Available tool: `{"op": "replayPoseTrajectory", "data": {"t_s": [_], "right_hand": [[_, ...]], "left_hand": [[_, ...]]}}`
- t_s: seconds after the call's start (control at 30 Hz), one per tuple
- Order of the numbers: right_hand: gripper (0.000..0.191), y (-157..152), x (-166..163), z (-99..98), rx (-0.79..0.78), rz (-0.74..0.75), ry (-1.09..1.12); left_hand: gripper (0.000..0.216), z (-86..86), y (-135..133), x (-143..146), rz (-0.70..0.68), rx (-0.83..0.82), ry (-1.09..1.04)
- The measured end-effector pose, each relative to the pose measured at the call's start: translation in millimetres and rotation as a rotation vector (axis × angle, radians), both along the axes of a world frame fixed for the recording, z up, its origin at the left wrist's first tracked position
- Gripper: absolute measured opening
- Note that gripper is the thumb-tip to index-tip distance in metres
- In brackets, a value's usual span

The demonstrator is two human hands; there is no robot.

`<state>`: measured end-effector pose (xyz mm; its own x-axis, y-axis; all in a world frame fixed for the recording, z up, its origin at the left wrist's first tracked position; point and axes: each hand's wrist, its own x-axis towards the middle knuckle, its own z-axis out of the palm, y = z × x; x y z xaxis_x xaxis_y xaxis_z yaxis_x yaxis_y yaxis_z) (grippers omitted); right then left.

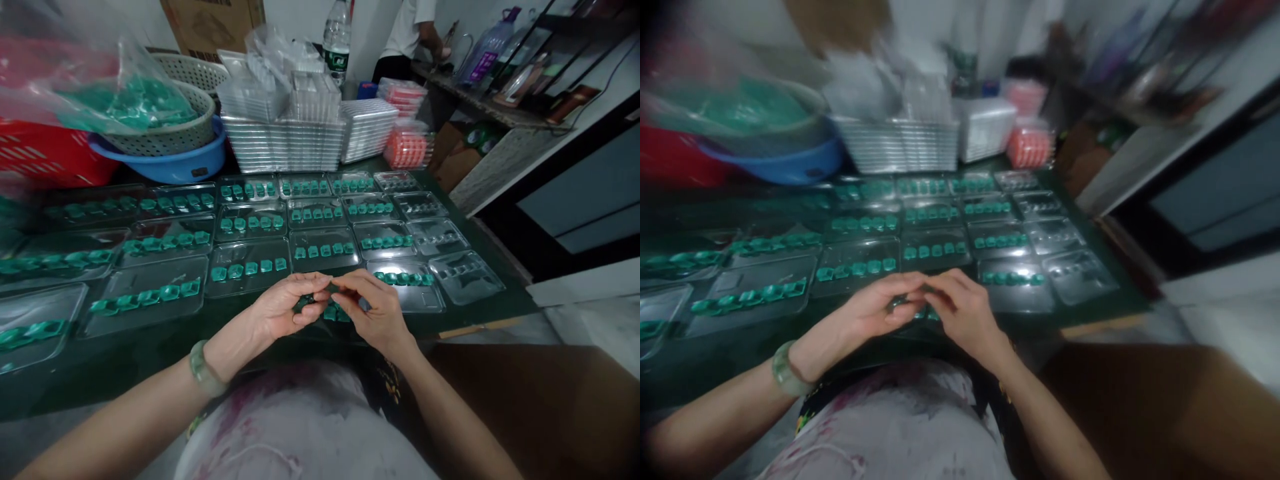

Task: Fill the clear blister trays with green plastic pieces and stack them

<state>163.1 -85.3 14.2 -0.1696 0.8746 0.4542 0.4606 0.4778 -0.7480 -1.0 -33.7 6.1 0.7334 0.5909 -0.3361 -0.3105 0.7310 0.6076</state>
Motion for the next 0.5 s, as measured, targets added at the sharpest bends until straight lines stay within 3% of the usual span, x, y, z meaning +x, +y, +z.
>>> {"op": "replayPoseTrajectory", "data": {"t_s": [0.2, 0.37, 0.5], "right_hand": [[0.018, -1.3, 4.8, 0.6, -0.025, -0.034, 0.013], [0.026, -4.0, 6.6, -4.2, -0.014, -0.026, -0.029], [0.022, -4.6, 8.1, -5.8, 0.021, -0.038, -0.038]], "left_hand": [[0.014, -0.5, -7.8, 6.7, 0.102, 0.187, 0.146], [0.012, -3.0, -6.2, 10.5, 0.083, -0.030, -0.005], [0.015, -1.1, -5.8, 13.0, 0.008, -0.132, 0.003]]}}
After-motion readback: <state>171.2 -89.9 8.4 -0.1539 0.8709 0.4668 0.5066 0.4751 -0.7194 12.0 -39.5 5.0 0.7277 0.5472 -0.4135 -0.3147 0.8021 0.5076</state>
